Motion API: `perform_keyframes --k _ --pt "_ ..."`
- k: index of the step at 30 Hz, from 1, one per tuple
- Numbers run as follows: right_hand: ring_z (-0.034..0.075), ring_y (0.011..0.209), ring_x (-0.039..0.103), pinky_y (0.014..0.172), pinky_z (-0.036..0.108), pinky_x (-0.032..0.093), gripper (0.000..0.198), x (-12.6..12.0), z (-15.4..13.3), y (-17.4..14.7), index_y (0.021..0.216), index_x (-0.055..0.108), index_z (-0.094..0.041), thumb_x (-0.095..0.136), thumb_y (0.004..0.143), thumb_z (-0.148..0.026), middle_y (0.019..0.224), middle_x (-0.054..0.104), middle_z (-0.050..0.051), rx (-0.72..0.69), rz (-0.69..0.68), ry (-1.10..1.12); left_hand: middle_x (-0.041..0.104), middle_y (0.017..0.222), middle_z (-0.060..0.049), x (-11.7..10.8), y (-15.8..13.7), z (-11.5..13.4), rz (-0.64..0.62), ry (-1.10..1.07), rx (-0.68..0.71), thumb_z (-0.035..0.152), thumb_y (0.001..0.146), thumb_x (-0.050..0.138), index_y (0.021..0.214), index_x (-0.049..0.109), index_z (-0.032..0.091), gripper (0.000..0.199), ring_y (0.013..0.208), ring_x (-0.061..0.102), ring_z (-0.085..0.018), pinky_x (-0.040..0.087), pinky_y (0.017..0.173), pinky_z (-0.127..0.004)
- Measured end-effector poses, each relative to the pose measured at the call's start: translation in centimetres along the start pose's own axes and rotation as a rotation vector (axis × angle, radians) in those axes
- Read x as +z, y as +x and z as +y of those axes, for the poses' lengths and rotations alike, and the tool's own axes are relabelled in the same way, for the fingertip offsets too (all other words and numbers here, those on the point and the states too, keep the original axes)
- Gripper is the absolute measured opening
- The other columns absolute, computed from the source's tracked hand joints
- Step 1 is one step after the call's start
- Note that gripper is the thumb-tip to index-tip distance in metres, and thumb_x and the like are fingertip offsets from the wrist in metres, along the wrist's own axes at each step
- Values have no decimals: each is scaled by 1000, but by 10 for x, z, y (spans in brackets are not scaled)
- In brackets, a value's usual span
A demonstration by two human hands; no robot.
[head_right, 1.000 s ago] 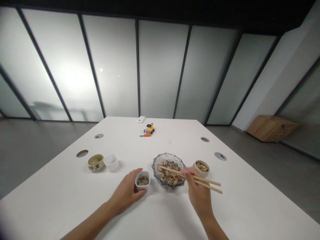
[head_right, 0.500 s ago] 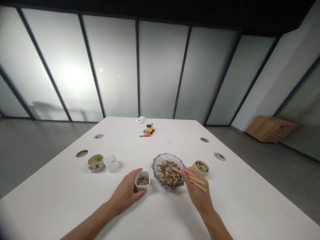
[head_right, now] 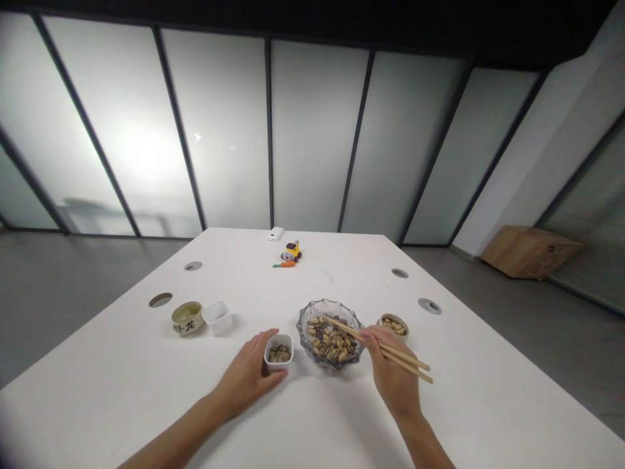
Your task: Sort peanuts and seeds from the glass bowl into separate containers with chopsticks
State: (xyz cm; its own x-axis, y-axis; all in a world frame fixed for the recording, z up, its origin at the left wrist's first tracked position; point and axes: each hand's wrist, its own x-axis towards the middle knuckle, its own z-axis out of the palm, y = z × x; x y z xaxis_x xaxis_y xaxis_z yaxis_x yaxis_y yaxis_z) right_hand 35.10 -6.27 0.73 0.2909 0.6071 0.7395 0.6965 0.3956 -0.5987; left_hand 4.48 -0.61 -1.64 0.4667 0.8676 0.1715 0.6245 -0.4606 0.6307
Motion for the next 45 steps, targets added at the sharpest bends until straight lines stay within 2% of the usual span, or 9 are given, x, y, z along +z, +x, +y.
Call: perform_keyframes --k 3,6,12,17,27,33,45 --pt "23 82 75 75 38 64 38 6 -6 -5 83 78 -22 62 100 -51 89 78 8 145 -7 202 64 140 -14 0 0 0 -9 4 1 28 80 76 143 51 20 68 127 60 -33 43 111 -46" --pt "23 77 74 69 34 63 40 10 -11 -7 80 78 -22 63 99 -54 84 77 8 162 -108 288 64 141 -14 0 0 -1 -6 2 5 28 81 75 143 51 20 68 127 59 -33 43 111 -46" --pt "22 78 73 73 34 60 35 1 -1 3 82 78 -25 64 99 -51 83 77 5 -55 -15 -5 63 142 -12 1 0 -3 -6 -2 -6 29 81 75 145 50 22 69 129 58 -32 42 113 -45" --pt "20 76 72 71 32 58 25 4 5 2 85 74 -24 65 101 -41 83 76 4 -175 -126 -15 65 139 -11 1 1 -2 4 -1 1 29 81 74 144 51 23 67 128 60 -32 43 111 -44" --pt "20 80 72 76 32 59 15 7 6 -2 92 73 -24 65 101 -33 88 75 4 -152 -191 11 65 139 -12 1 -1 -2 7 -7 2 30 80 74 143 51 23 67 126 61 -32 44 110 -45" --pt "20 76 71 72 33 58 23 6 6 1 86 73 -23 65 101 -39 83 75 4 -132 -139 -18 64 139 -13 1 -1 -2 3 -7 -2 30 80 74 143 50 22 68 127 60 -33 43 111 -46" --pt "22 74 72 71 36 59 32 6 3 3 84 75 -24 63 101 -48 81 76 5 -94 -132 -49 63 141 -12 0 -1 0 -6 -3 6 27 81 74 143 51 22 67 128 59 -33 42 112 -46"
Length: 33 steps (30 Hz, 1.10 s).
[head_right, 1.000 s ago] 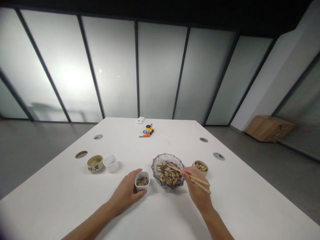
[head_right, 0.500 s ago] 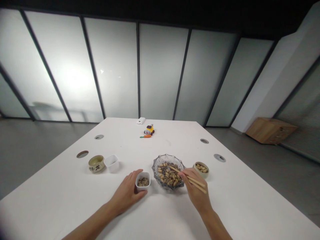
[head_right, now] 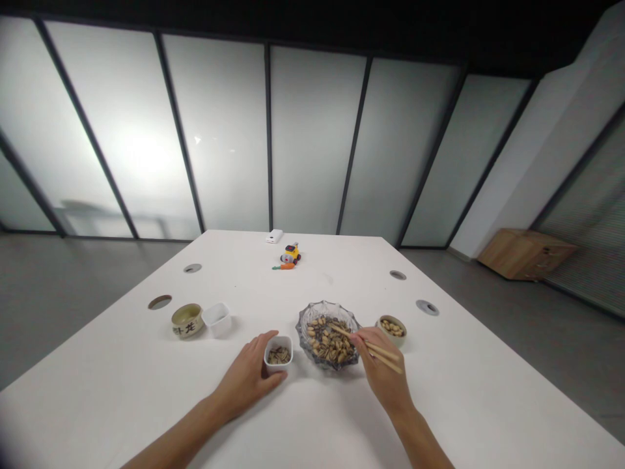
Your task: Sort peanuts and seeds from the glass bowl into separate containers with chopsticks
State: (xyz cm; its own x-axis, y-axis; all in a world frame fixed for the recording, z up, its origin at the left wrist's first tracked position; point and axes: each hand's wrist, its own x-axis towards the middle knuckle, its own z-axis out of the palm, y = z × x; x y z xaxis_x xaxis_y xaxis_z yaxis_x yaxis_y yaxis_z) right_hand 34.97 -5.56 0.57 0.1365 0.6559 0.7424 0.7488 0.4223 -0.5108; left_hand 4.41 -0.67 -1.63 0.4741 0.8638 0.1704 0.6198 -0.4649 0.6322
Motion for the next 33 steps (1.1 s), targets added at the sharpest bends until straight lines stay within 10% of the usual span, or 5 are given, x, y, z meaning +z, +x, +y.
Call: perform_keyframes --k 18,26,33 --pt "22 80 71 78 35 60 25 1 -4 -7 87 72 -25 59 103 -40 87 74 6 -35 -118 39 64 140 -13 1 0 -1 13 5 6 28 81 73 144 51 22 67 128 59 -34 43 111 -47" --pt "25 85 74 81 42 63 31 -1 3 -7 88 76 -24 62 100 -49 88 77 8 60 85 11 65 140 -12 1 0 -2 21 5 4 30 81 74 143 52 24 66 127 61 -34 44 111 -47" --pt "21 70 73 62 36 65 41 12 -8 -11 82 73 -21 61 99 -56 88 75 9 337 38 527 64 141 -13 1 1 0 9 -5 -1 28 80 74 143 52 21 67 127 60 -33 43 112 -46"
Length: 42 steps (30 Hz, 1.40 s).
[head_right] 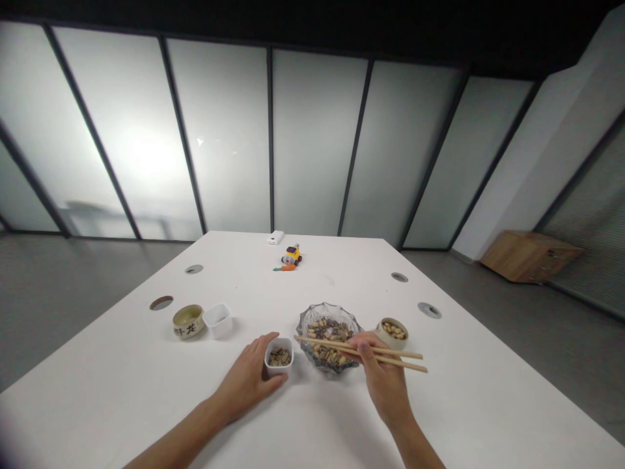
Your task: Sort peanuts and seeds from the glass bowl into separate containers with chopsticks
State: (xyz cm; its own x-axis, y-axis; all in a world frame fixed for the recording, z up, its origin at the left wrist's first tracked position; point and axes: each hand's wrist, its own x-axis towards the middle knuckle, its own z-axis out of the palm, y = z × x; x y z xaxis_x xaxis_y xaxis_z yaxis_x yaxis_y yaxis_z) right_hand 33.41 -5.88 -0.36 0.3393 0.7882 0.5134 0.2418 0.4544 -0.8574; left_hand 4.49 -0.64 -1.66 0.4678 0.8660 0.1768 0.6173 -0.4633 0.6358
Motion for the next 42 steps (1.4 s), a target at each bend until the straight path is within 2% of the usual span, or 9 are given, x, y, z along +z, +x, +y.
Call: perform_keyframes --k 1,3,7,11,22,34,42 --pt "21 68 72 61 36 65 41 1 -1 0 81 73 -21 61 99 -57 86 75 9 14 -13 6 64 141 -13 0 0 0 5 0 0 28 80 74 143 52 22 67 128 60 -33 43 112 -46" --pt "21 67 72 63 36 64 42 -2 -1 1 82 73 -21 61 99 -57 84 75 8 -3 44 -64 64 141 -12 0 0 0 12 3 -4 29 80 74 143 52 23 67 128 60 -33 43 112 -46" --pt "26 83 73 80 43 61 44 -17 0 9 82 75 -22 60 97 -60 86 77 8 -164 243 -422 65 141 -12 0 -1 -1 2 5 -6 29 81 74 144 52 23 67 128 60 -33 43 112 -46" --pt "26 85 72 87 44 58 46 -23 3 13 81 75 -23 56 100 -61 85 77 7 -277 225 -581 64 141 -12 1 0 -2 6 0 -3 28 80 74 144 51 23 68 128 60 -33 43 112 -46" --pt "24 82 72 79 38 57 36 -15 2 10 86 76 -24 57 103 -51 85 77 6 -351 93 -617 64 141 -12 0 -1 -1 -2 4 -8 28 81 74 144 50 23 68 129 59 -33 42 112 -46" --pt "23 83 72 78 37 57 47 -15 8 11 84 75 -22 52 103 -59 88 78 7 -289 112 -651 63 141 -13 1 0 -2 -12 10 -6 28 81 73 145 50 21 69 129 58 -33 41 113 -46" --pt "24 85 73 84 40 57 42 -16 7 10 87 76 -22 55 103 -56 88 78 7 -289 115 -596 64 141 -13 2 0 -4 2 3 6 27 80 74 144 50 22 68 128 59 -33 43 112 -47"
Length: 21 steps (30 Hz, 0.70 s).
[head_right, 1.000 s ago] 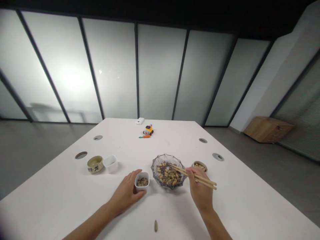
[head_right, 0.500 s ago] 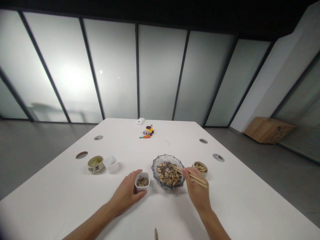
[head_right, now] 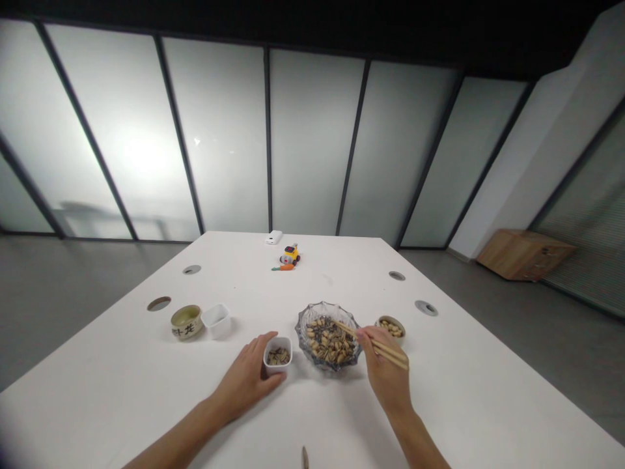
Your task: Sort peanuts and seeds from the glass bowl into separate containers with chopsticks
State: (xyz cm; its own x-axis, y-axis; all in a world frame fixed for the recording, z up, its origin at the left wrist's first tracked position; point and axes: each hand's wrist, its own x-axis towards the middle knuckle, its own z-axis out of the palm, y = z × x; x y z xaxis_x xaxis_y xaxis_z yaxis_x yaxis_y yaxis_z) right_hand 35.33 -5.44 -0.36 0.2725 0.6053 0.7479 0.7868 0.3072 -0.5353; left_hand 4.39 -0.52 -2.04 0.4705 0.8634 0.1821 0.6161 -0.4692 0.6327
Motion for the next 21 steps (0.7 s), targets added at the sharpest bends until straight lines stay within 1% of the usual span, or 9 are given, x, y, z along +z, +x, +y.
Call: perform_keyframes --k 6,9,12,14,16,19,21 --pt "24 81 72 80 39 57 38 1 -6 0 85 76 -23 60 101 -52 85 76 6 6 -66 62 64 141 -13 1 0 -1 -3 8 -1 27 81 73 145 50 20 69 127 59 -33 43 111 -47" --pt "25 85 72 84 41 57 40 -1 -4 1 83 76 -23 59 100 -56 87 77 7 47 -39 62 64 140 -13 2 0 -1 0 6 -14 28 80 74 145 51 20 69 127 60 -34 43 112 -47" --pt "28 91 72 90 47 58 44 -4 -1 2 85 78 -23 61 97 -61 91 78 9 150 30 94 64 140 -13 2 0 -1 2 2 -17 28 80 74 145 51 21 70 128 60 -34 43 112 -48" --pt "28 91 72 89 48 60 44 -3 -2 1 85 78 -22 65 94 -62 94 77 10 252 66 208 64 139 -13 1 0 0 6 -2 -17 28 79 75 144 51 22 69 127 60 -34 44 112 -48" --pt "25 86 72 84 46 64 40 -1 -6 -2 84 78 -22 69 93 -60 96 74 9 359 71 415 65 138 -12 0 0 1 9 -5 -18 28 79 75 143 51 23 69 126 61 -34 44 111 -48" --pt "22 80 71 74 40 66 34 5 -18 -7 83 78 -23 74 90 -55 94 71 6 449 11 710 66 137 -12 0 1 1 9 -8 -14 28 78 75 143 51 24 69 125 61 -34 45 110 -48" --pt "21 80 70 69 37 66 32 6 -26 -9 81 78 -23 76 89 -55 92 71 6 460 -57 790 65 137 -12 0 1 1 8 -6 -8 28 79 75 143 51 25 69 126 60 -34 45 111 -48"
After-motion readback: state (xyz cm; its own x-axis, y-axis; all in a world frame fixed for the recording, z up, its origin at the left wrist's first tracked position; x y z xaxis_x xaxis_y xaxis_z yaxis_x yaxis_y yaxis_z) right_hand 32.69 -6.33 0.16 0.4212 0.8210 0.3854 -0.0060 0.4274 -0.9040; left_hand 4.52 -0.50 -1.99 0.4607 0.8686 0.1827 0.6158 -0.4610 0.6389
